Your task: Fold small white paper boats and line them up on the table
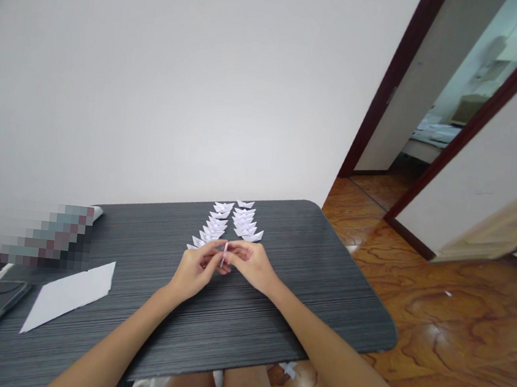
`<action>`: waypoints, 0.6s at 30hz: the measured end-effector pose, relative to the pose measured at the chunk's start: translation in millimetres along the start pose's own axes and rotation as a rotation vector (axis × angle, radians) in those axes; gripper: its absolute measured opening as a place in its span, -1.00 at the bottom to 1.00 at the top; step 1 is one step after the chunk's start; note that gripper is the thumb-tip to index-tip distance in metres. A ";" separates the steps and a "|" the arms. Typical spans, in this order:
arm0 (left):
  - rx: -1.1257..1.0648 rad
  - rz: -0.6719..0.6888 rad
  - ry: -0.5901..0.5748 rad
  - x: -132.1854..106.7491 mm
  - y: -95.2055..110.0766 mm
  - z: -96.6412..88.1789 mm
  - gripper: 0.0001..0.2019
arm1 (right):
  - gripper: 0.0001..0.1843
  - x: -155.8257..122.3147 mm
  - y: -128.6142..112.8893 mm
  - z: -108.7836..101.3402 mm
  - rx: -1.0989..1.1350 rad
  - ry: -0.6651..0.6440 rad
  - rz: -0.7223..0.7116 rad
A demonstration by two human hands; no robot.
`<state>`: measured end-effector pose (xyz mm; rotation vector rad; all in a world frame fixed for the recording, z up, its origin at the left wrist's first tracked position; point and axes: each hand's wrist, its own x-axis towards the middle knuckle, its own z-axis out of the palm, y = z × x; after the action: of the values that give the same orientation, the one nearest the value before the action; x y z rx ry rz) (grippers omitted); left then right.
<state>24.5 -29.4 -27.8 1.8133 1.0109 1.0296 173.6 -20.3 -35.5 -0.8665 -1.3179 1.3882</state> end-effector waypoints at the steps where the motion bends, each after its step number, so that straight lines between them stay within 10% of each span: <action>1: 0.031 0.015 0.002 -0.3 -0.4 0.1 -0.69 | -0.72 -0.2 0.7 0.2 -0.008 0.002 -0.007; 18: 0.079 0.062 -0.024 -0.2 2.2 1.6 -0.69 | -0.80 -2.6 2.3 -0.2 -0.396 -0.027 -0.211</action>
<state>26.4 -30.7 -26.5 1.9280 0.9988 1.0156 173.9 -22.5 -38.1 -0.9370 -1.6865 0.9936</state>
